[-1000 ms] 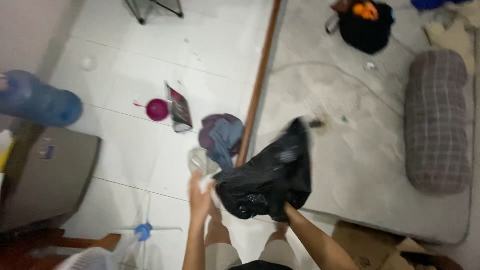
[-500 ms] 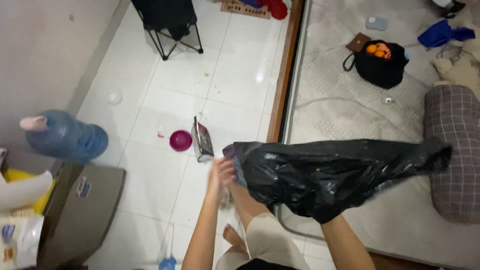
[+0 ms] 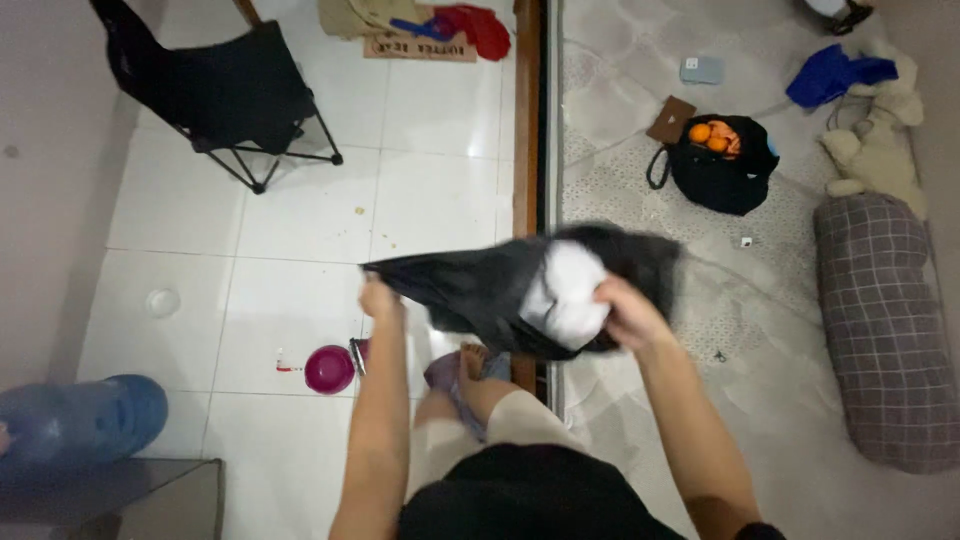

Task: Tidying up a bedroom by hanging a shirt, collecting coins, and organizing a wallet.

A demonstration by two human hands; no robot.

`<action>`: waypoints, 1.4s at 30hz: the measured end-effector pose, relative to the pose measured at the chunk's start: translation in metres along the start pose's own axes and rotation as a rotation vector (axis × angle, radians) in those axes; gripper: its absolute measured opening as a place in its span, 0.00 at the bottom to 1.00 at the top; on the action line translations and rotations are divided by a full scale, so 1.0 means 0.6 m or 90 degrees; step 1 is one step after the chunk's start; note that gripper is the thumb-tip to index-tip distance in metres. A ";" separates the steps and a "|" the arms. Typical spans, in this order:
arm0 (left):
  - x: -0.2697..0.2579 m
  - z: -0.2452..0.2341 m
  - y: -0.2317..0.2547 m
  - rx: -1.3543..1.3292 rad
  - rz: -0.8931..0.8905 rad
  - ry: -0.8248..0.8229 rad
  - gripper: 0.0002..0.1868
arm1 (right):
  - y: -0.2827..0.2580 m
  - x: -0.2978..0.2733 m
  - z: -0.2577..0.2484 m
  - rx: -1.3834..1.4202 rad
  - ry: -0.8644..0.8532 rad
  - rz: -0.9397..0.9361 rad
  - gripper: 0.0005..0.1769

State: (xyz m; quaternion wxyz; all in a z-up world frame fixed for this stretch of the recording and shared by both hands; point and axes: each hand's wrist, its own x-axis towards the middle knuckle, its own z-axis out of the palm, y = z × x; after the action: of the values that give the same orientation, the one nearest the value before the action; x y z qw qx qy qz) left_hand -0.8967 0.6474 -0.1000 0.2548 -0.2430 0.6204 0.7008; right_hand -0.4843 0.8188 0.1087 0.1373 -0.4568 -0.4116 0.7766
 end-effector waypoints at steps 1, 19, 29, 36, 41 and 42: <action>0.021 -0.002 0.041 0.005 -0.006 -0.002 0.25 | -0.055 -0.003 0.020 0.001 0.008 0.003 0.26; 0.181 0.478 0.430 0.535 0.250 -0.235 0.35 | -0.540 0.548 0.193 0.225 -0.191 -0.051 0.32; 0.137 0.935 0.673 0.417 0.471 -0.721 0.45 | -0.730 0.937 0.255 0.105 -0.241 -0.001 0.29; 0.236 1.174 0.762 0.394 0.608 -0.636 0.52 | -0.942 1.159 0.434 -0.141 -0.088 0.026 0.27; 0.325 1.259 0.850 0.262 0.420 -0.395 0.34 | -0.969 1.360 0.511 -0.111 -0.211 -0.129 0.29; 0.352 1.276 0.876 0.177 0.415 -0.375 0.29 | -0.984 1.398 0.534 -0.105 -0.202 -0.161 0.30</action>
State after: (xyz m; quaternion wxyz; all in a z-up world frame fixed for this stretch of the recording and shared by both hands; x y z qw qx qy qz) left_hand -1.4205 1.3670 0.2394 0.2165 0.2106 0.6537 0.6939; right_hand -1.3011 1.5168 0.1381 0.1294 -0.2832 -0.5441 0.7791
